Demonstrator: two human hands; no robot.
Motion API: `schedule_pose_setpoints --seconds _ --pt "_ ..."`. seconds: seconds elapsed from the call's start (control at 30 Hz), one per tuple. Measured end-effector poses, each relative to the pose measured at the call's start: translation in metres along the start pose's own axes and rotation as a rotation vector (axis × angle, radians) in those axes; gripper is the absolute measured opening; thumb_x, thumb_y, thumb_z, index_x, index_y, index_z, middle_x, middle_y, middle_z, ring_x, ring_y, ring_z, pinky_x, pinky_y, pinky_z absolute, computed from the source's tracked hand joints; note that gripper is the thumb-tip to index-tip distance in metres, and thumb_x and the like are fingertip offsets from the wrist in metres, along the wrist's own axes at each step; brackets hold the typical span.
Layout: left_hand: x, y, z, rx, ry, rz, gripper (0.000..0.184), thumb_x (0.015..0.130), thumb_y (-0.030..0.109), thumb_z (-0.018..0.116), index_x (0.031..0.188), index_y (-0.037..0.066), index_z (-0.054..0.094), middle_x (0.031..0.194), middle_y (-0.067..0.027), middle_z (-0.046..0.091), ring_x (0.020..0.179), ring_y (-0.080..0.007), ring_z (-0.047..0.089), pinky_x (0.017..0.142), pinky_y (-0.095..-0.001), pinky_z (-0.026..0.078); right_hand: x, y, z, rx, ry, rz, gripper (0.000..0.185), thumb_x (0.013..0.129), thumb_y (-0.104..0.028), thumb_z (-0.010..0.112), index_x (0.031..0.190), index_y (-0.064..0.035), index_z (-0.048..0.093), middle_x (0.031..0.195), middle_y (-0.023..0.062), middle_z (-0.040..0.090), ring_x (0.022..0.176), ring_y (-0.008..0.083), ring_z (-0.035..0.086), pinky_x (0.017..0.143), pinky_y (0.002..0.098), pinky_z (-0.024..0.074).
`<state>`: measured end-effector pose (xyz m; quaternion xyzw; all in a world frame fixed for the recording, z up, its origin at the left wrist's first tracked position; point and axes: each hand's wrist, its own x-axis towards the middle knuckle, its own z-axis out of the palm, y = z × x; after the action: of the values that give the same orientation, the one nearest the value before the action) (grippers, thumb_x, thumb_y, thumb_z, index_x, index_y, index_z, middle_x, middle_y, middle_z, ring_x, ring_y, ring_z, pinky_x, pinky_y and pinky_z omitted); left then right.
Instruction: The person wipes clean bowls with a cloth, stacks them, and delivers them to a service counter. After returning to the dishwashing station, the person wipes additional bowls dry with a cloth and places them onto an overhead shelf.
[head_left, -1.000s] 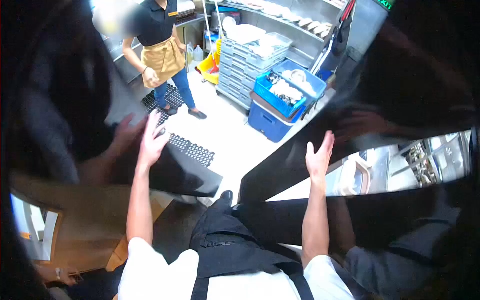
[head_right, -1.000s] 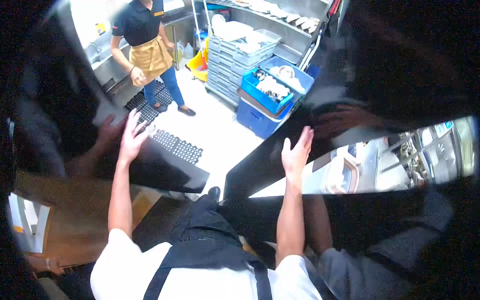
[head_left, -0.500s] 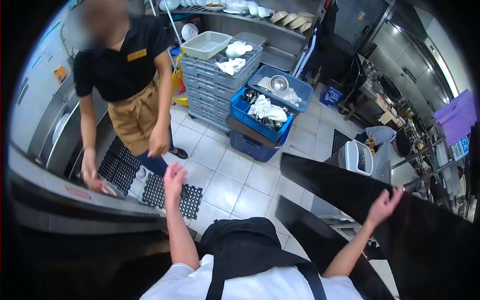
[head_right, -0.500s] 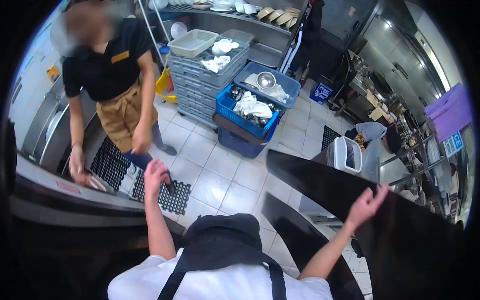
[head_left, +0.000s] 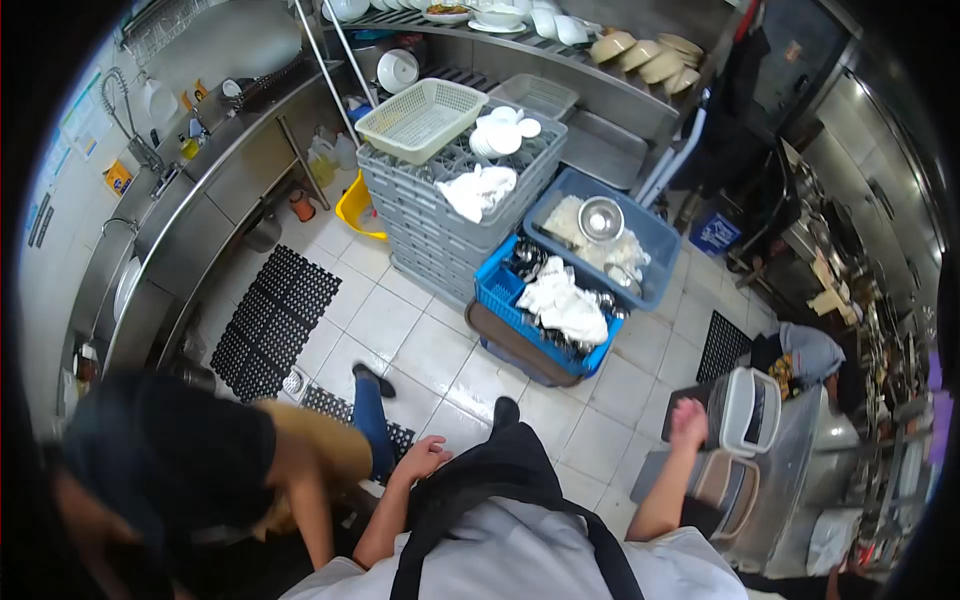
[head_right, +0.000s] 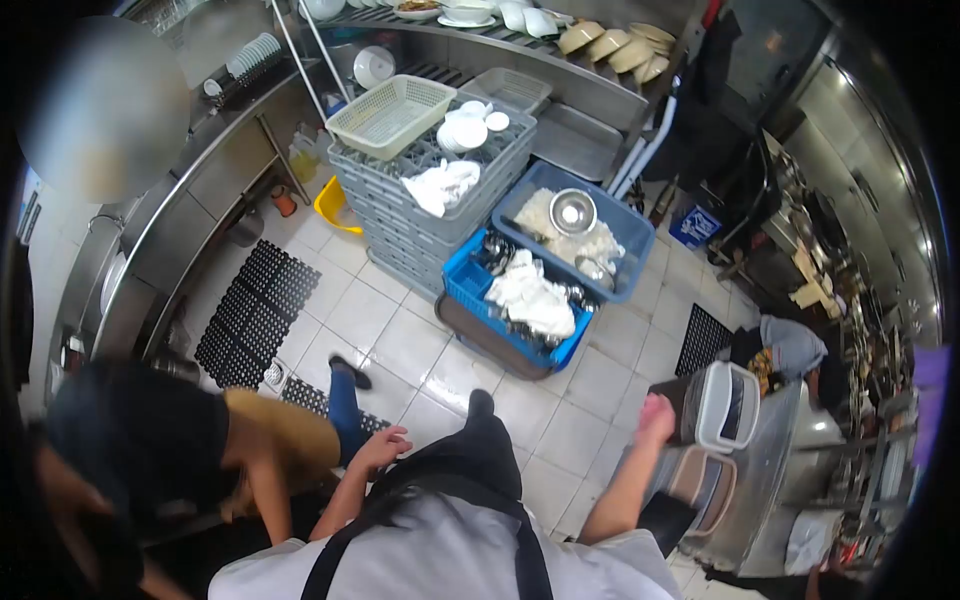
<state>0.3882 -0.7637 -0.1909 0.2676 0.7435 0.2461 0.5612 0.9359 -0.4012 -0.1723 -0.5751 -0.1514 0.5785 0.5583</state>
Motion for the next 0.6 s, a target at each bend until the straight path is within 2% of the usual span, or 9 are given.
schedule_pose_setpoints --seconds 0.03,0.1,0.13,0.2,0.37,0.43,0.5,0.57,0.6 --pt "0.012 0.022 -0.007 -0.011 0.009 -0.003 0.061 0.084 0.036 0.077 0.134 0.007 0.058 0.116 -0.0168 0.068 0.1 -0.0236 0.066 0.087 -0.0337 0.052 0.02 0.022 0.06 -0.024 0.002 -0.038 0.027 0.098 -0.021 0.055 0.117 -0.003 0.061 0.098 0.0106 0.069 0.084 0.021 0.068 0.072 0.0332 0.0558" --pt "0.034 0.061 -0.024 -0.07 0.058 0.016 0.06 0.085 0.034 0.075 0.135 0.006 0.057 0.117 -0.0179 0.067 0.102 -0.0243 0.066 0.088 -0.0338 0.052 0.018 0.031 0.188 -0.386 -0.225 0.038 0.036 0.101 -0.026 0.053 0.131 -0.0053 0.054 0.115 0.0135 0.069 0.091 0.0189 0.068 0.074 0.0293 0.0547" --pt "0.026 0.106 -0.038 -0.134 0.094 0.012 0.057 0.086 0.031 0.074 0.135 0.006 0.057 0.117 -0.018 0.067 0.102 -0.0246 0.066 0.09 -0.0342 0.052 0.029 0.04 0.246 -0.486 -0.317 0.062 0.035 0.101 -0.029 0.056 0.128 -0.0062 0.057 0.113 0.0103 0.07 0.092 0.0178 0.068 0.074 0.028 0.0538" --pt "0.05 0.113 -0.058 -0.148 0.272 0.108 0.053 0.087 0.025 0.073 0.134 0.005 0.057 0.115 -0.0165 0.067 0.099 -0.0229 0.065 0.088 -0.0337 0.052 0.056 0.059 0.341 -0.599 -0.629 0.026 0.032 0.1 -0.031 0.061 0.121 -0.0065 0.062 0.104 0.0056 0.07 0.09 0.0149 0.068 0.074 0.0277 0.0542" --pt "0.076 0.138 -0.105 -0.358 0.4 0.063 0.051 0.088 0.021 0.073 0.133 0.005 0.057 0.115 -0.0127 0.067 0.098 -0.0204 0.064 0.086 -0.0324 0.052 0.054 0.071 0.572 -0.695 -0.964 0.008 0.03 0.101 -0.025 0.059 0.121 -0.0035 0.061 0.106 0.0083 0.067 0.092 0.0182 0.069 0.079 0.0287 0.0563" --pt "0.086 0.16 -0.122 -0.502 0.421 0.058 0.047 0.092 0.015 0.068 0.136 0.003 0.054 0.117 -0.0102 0.067 0.095 -0.0158 0.064 0.077 -0.0285 0.052 0.066 0.082 0.645 -0.667 -1.012 0.059 0.031 0.101 -0.023 0.058 0.124 -0.0022 0.058 0.108 0.0092 0.065 0.092 0.0198 0.069 0.08 0.0303 0.0567" --pt "0.118 0.165 -0.14 -0.56 0.4 0.056 0.045 0.094 0.013 0.067 0.135 0.002 0.054 0.118 -0.0096 0.067 0.096 -0.0156 0.065 0.077 -0.0281 0.052 0.083 0.097 0.706 -0.661 -1.01 0.097 0.032 0.101 -0.022 0.057 0.126 -0.0013 0.056 0.11 0.01 0.064 0.093 0.0208 0.068 0.08 0.0313 0.0569" --pt "0.152 0.184 -0.16 -0.659 0.377 0.14 0.043 0.095 0.013 0.066 0.135 0.002 0.054 0.118 -0.0094 0.066 0.097 -0.0157 0.065 0.077 -0.0268 0.051 0.1 0.113 0.75 -0.661 -0.76 0.018 0.038 0.101 -0.021 0.055 0.132 -0.0002 0.049 0.117 0.0136 0.06 0.097 0.024 0.068 0.082 0.0344 0.0572" --pt "0.176 0.191 -0.17 -0.688 0.363 0.189 0.041 0.096 0.009 0.064 0.135 0.002 0.053 0.116 -0.009 0.067 0.098 -0.0161 0.066 0.078 -0.0265 0.052 0.107 0.118 0.764 -0.667 -0.733 0.02 0.038 0.101 -0.021 0.055 0.132 -0.0002 0.049 0.117 0.0136 0.06 0.097 0.024 0.068 0.082 0.0344 0.0572"
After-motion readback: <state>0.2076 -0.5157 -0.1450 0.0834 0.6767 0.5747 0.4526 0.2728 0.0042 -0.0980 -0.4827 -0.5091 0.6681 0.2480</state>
